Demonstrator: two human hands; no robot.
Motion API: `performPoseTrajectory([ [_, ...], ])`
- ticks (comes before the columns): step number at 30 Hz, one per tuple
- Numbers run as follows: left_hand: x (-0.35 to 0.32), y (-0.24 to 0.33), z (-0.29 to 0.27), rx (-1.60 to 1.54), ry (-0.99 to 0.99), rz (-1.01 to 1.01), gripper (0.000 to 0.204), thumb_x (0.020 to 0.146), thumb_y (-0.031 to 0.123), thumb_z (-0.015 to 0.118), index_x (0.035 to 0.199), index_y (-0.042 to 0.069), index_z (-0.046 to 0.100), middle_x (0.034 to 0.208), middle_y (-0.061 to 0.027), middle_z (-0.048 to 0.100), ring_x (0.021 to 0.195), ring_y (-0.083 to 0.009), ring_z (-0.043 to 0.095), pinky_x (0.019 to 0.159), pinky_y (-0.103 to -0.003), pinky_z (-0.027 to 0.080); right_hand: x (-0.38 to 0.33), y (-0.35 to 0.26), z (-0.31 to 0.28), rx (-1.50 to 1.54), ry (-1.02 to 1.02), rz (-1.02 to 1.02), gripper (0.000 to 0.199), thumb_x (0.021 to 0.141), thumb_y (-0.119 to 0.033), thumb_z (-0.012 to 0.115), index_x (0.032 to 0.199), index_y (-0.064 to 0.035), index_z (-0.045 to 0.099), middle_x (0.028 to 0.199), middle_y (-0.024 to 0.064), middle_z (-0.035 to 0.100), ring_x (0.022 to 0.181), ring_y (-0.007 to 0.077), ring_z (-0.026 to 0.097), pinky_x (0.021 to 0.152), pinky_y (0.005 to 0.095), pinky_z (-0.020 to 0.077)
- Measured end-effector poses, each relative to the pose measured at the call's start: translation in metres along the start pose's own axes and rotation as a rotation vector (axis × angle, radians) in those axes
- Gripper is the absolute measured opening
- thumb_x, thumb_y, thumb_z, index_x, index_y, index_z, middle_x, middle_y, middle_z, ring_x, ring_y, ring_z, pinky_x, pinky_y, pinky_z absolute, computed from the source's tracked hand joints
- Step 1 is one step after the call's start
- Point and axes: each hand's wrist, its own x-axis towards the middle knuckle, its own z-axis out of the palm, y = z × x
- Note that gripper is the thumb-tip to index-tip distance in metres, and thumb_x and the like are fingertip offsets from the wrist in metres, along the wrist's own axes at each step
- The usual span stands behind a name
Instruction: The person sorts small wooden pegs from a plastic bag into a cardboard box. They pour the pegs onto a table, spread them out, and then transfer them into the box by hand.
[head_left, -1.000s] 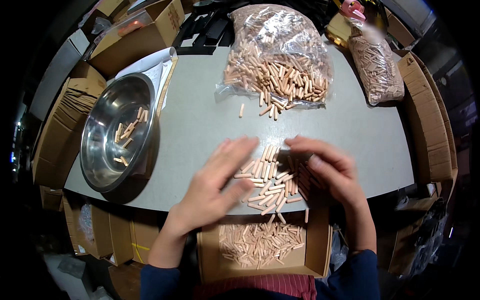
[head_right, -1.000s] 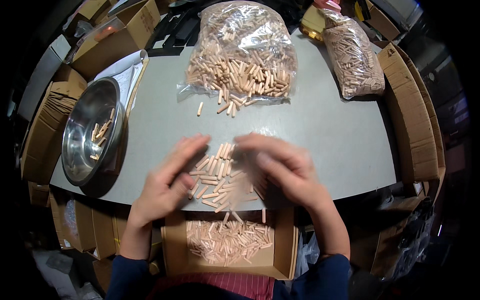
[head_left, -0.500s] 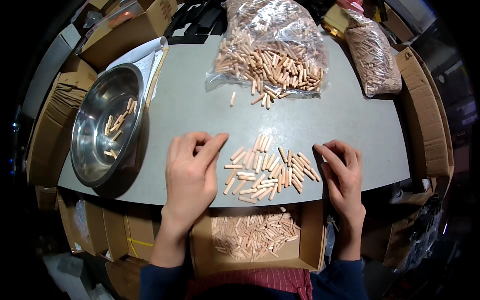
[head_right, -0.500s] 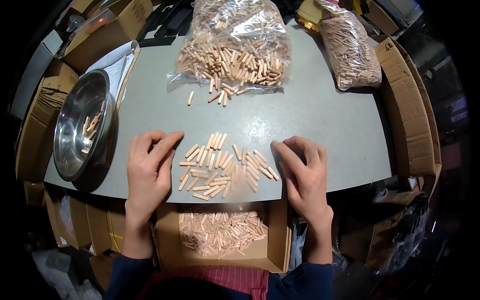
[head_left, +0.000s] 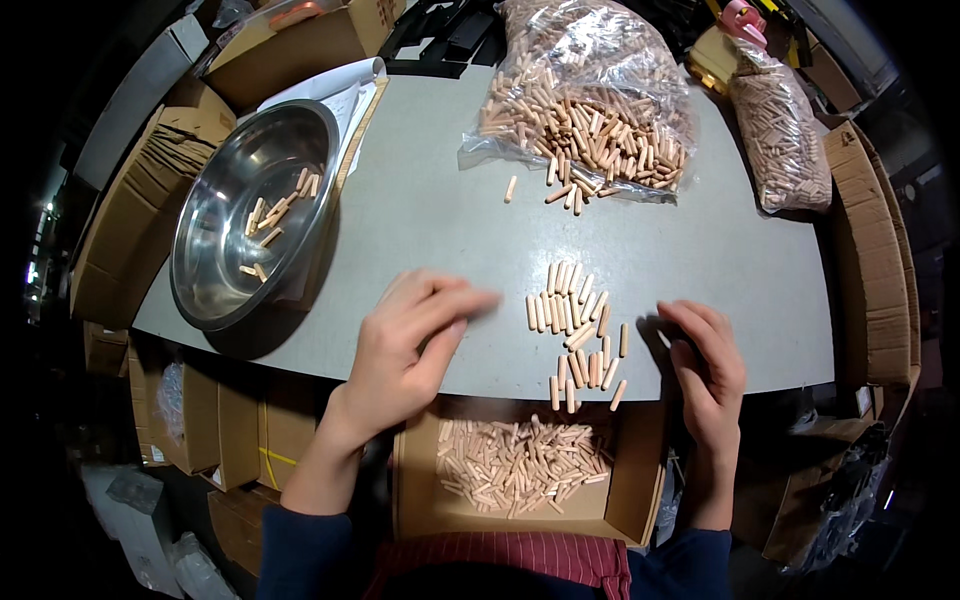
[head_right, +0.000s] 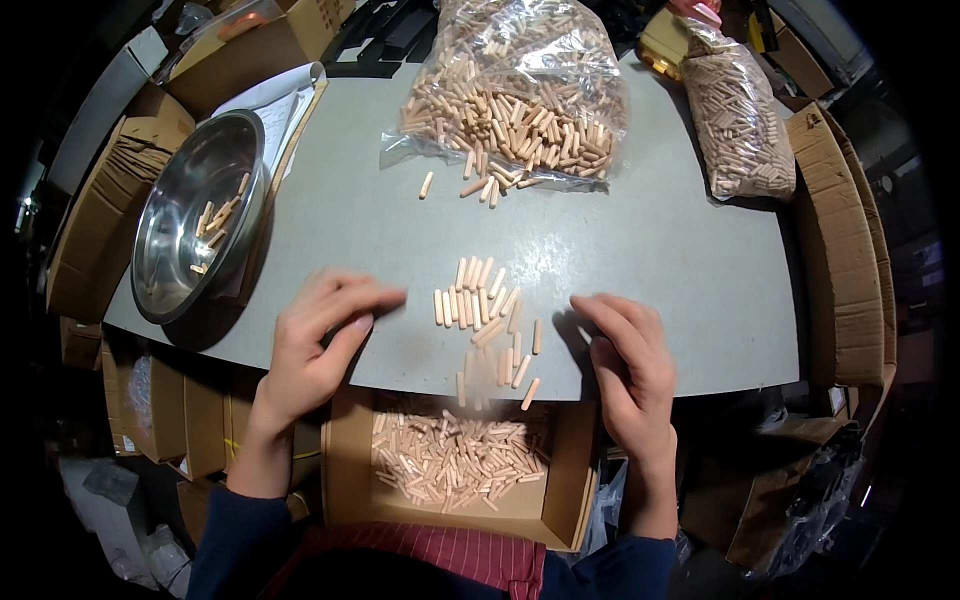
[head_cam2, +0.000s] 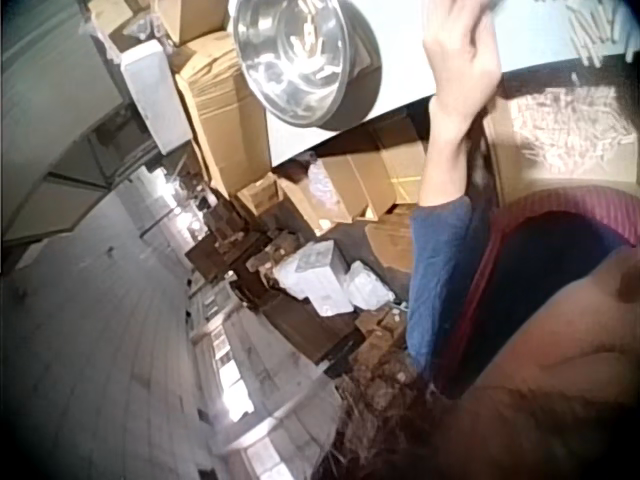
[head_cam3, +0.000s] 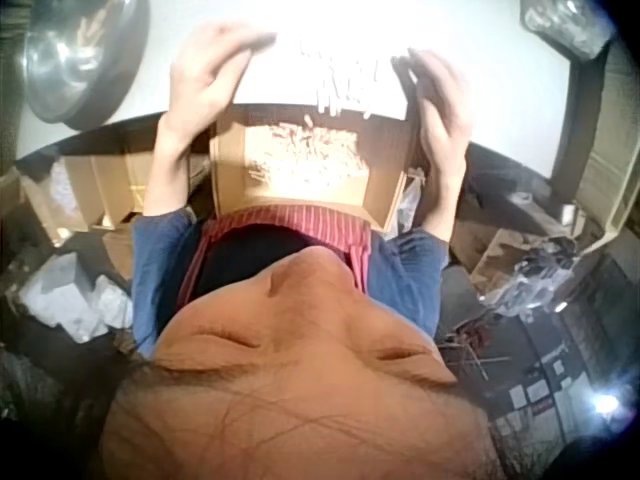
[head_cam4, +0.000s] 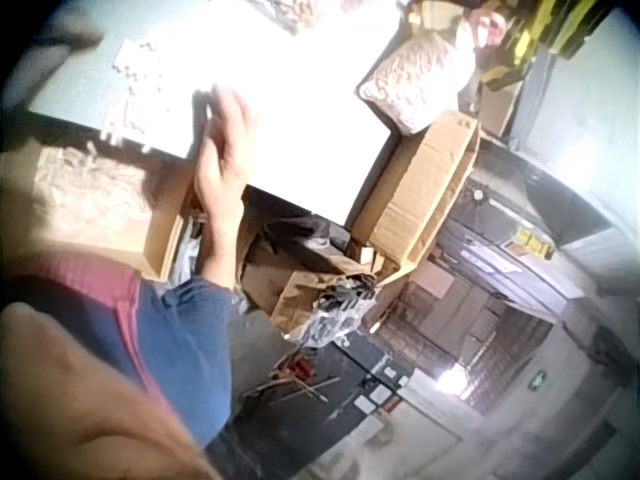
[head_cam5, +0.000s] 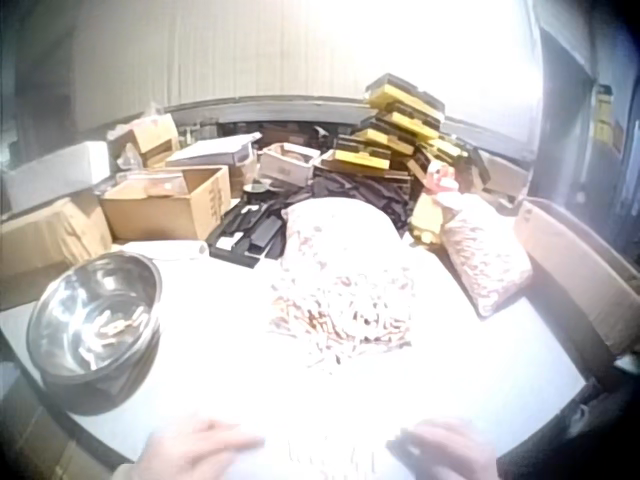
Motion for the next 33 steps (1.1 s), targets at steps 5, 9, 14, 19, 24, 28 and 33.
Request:
performPoseTrajectory([
  [5, 0.025, 0.004, 0.029, 0.508, -0.131, 0.134, 0.058, 0.106, 0.016, 0.057, 0.162, 0.004, 0.048, 0.168, -0.0157, 0.045, 0.156, -0.0388, 0.038, 0.129, -0.054, 0.027, 0.035, -0.009, 0.022, -0.527, -0.193, -0.136, 0.071, 0.088, 0.012, 0.052, 0.157, -0.0044, 0.052, 0.164, 0.0194, 0.052, 0.156, 0.0421, 0.041, 0.131, 0.0525, 0.0288],
  [9, 0.041, 0.002, 0.036, 0.585, -0.171, 0.178, 0.059, 0.109, 0.019, 0.055, 0.166, 0.008, 0.043, 0.174, -0.0128, 0.04, 0.163, -0.0387, 0.029, 0.133, -0.057, 0.02, 0.057, -0.011, 0.028, -0.576, -0.318, -0.208, 0.068, 0.094, 0.005, 0.052, 0.161, -0.0041, 0.047, 0.169, 0.0176, 0.047, 0.16, 0.0395, 0.036, 0.133, 0.0534, 0.0245],
  [14, 0.04, -0.001, 0.033, 0.54, -0.239, 0.258, 0.06, 0.108, 0.02, 0.055, 0.168, 0.018, 0.045, 0.175, -0.0104, 0.039, 0.163, -0.037, 0.03, 0.134, -0.058, 0.019, 0.056, -0.008, 0.031, -0.491, -0.364, -0.294, 0.064, 0.096, 0.002, 0.055, 0.16, -0.003, 0.049, 0.167, 0.0178, 0.048, 0.158, 0.0407, 0.04, 0.132, 0.0538, 0.0268],
  [19, 0.032, -0.001, 0.027, 0.487, -0.306, 0.285, 0.06, 0.108, 0.023, 0.054, 0.168, 0.024, 0.046, 0.176, -0.0096, 0.036, 0.163, -0.0369, 0.03, 0.134, -0.058, 0.019, 0.046, -0.01, 0.028, -0.426, -0.404, -0.324, 0.067, 0.092, 0.004, 0.057, 0.159, -0.0014, 0.05, 0.165, 0.0184, 0.05, 0.156, 0.0413, 0.043, 0.131, 0.0548, 0.0302],
  [24, 0.01, 0.005, 0.005, 0.421, -0.477, 0.374, 0.061, 0.106, 0.028, 0.056, 0.167, 0.024, 0.049, 0.18, -0.0087, 0.03, 0.166, -0.0352, 0.024, 0.135, -0.058, 0.017, 0.017, -0.02, 0.018, -0.214, -0.516, -0.309, 0.074, 0.081, 0.003, 0.063, 0.155, -0.0004, 0.055, 0.16, 0.0215, 0.056, 0.154, 0.0424, 0.046, 0.131, 0.0568, 0.0312],
  [28, 0.006, -0.016, -0.012, -0.245, -0.552, 0.361, 0.046, 0.098, 0.021, 0.068, 0.143, 0.014, 0.073, 0.158, -0.0134, 0.062, 0.152, -0.0358, 0.051, 0.132, -0.059, 0.026, 0.012, -0.015, -0.003, 0.416, -0.59, 0.082, 0.041, 0.094, 0.004, 0.058, 0.131, 0.003, 0.076, 0.143, 0.018, 0.072, 0.148, 0.0331, 0.058, 0.131, 0.0528, 0.0307],
  [33, 0.013, -0.005, -0.006, -0.274, 0.029, -0.15, 0.037, 0.104, 0.009, 0.061, 0.139, -0.001, 0.069, 0.145, -0.0201, 0.068, 0.141, -0.0333, 0.062, 0.122, -0.044, 0.042, 0.092, 0.004, 0.029, -0.061, -0.149, -0.191, 0.035, 0.101, 0.003, 0.059, 0.135, 0.0024, 0.066, 0.147, 0.0213, 0.065, 0.14, 0.0366, 0.061, 0.118, 0.0431, 0.0473],
])
